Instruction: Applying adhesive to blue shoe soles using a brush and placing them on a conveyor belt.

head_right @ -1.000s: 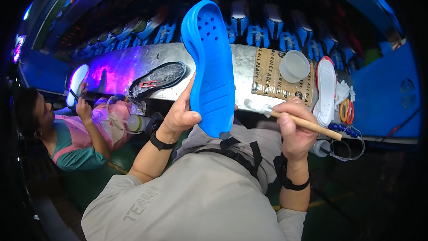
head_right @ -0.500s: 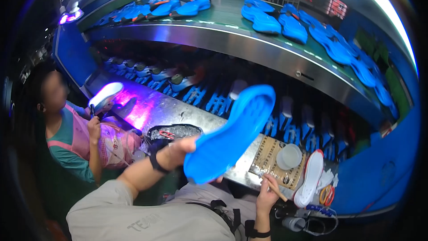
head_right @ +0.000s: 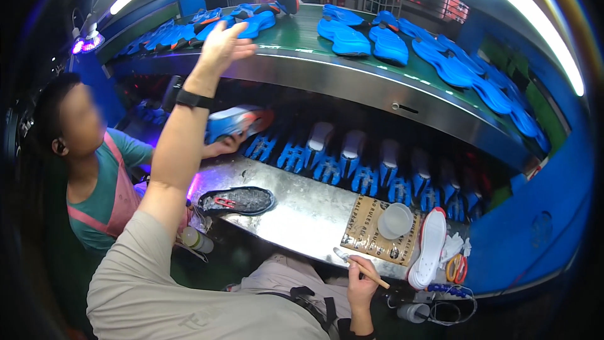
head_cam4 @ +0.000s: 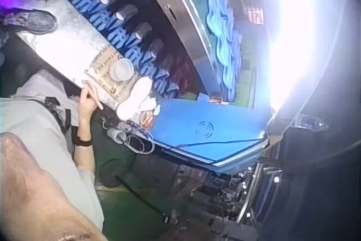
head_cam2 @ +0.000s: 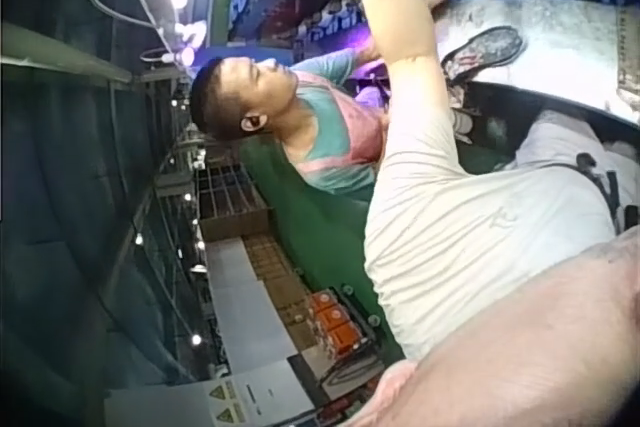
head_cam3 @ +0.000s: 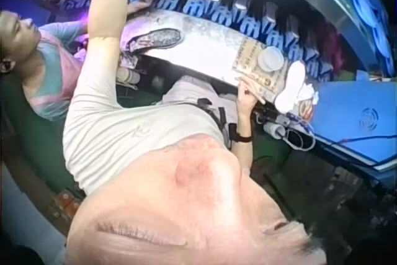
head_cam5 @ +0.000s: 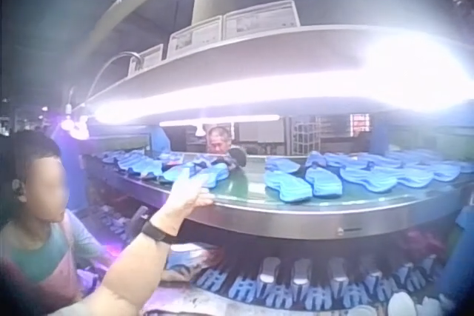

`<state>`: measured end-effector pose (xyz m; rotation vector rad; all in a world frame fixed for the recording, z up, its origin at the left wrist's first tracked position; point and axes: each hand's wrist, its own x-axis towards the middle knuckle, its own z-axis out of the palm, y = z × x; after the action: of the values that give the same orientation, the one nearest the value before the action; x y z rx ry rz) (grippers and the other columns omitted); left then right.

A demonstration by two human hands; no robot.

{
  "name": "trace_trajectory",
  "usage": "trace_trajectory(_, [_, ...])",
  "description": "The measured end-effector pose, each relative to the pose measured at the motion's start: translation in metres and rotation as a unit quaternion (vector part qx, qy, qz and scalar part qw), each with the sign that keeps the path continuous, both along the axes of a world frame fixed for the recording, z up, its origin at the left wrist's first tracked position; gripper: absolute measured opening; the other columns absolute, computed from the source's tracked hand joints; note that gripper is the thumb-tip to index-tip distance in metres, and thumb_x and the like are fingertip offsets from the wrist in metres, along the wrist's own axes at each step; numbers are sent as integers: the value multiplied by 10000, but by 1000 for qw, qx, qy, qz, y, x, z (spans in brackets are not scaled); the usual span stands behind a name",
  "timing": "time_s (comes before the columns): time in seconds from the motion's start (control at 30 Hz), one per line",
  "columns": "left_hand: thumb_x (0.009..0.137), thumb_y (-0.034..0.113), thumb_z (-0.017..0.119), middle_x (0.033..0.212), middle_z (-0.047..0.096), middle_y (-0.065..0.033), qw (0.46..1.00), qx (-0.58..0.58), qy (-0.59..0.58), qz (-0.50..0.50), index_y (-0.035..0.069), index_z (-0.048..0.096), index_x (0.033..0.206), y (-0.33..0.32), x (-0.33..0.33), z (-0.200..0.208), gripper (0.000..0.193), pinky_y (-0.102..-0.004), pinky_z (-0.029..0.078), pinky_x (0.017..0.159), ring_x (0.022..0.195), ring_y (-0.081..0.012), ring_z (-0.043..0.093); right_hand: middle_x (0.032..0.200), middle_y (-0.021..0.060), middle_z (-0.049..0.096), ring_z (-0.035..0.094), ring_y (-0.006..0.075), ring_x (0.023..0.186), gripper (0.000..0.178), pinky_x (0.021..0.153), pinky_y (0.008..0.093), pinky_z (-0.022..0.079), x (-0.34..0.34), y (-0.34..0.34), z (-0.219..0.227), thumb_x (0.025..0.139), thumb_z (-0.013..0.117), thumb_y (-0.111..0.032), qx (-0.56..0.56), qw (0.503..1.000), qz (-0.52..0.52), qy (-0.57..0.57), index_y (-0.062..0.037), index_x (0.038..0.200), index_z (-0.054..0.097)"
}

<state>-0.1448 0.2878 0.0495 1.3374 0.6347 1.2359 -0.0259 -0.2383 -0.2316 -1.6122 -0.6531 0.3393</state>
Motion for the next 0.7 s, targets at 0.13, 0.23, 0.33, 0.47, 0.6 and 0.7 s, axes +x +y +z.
trace_trajectory(0.13, [909, 201, 713, 1119, 625, -330, 994, -80, 70, 13, -16, 293, 1498, 54, -32, 6, 755, -369, 608, 593, 748, -312, 717, 914, 94, 706, 659, 176, 891, 124, 839, 299, 503, 0, 0, 3, 906, 648, -29, -17, 1000, 20, -10, 18, 1006, 703])
trace_trajectory(0.23, [911, 190, 718, 980, 683, -264, 988, -62, 138, -14, -60, 528, 1293, 75, -35, 11, 494, -326, 587, 576, 748, -258, 718, 891, 35, 653, 582, 82, 782, 125, 707, 214, 464, 0, 3, 10, 957, 614, -31, -12, 997, 51, -60, 11, 1052, 684])
trace_trajectory(0.33, [912, 202, 718, 927, 701, -228, 984, -2, 178, -13, -58, 611, 1159, 70, -32, 10, 374, -306, 581, 570, 727, -231, 721, 883, 38, 657, 586, 83, 781, 120, 705, 216, 460, -3, 4, 15, 953, 620, -35, -4, 997, 57, -61, 8, 1040, 691])
trace_trajectory(0.47, [896, 200, 712, 803, 726, -151, 966, 108, 220, 78, -37, 689, 954, 41, -25, 8, 245, -276, 568, 549, 626, -184, 715, 868, 59, 678, 619, 127, 785, 120, 731, 256, 484, -4, -1, 17, 923, 642, -39, -11, 996, 53, -76, 12, 1014, 701])
trace_trajectory(0.6, [842, 202, 656, 661, 731, -97, 914, 170, 350, 116, -2, 721, 820, 21, -1, 22, 215, -274, 561, 588, 563, -136, 707, 882, 39, 661, 588, 98, 779, 121, 719, 233, 467, -5, -7, 20, 947, 636, -56, -26, 997, 54, -39, 11, 1027, 696])
trace_trajectory(0.7, [800, 208, 655, 549, 689, -26, 822, 272, 468, 176, 57, 738, 778, 29, 31, 44, 174, -262, 554, 635, 543, -129, 700, 890, 36, 661, 587, 94, 787, 121, 723, 228, 461, -4, -7, 26, 949, 635, -60, -25, 997, 59, -46, 9, 1027, 697])
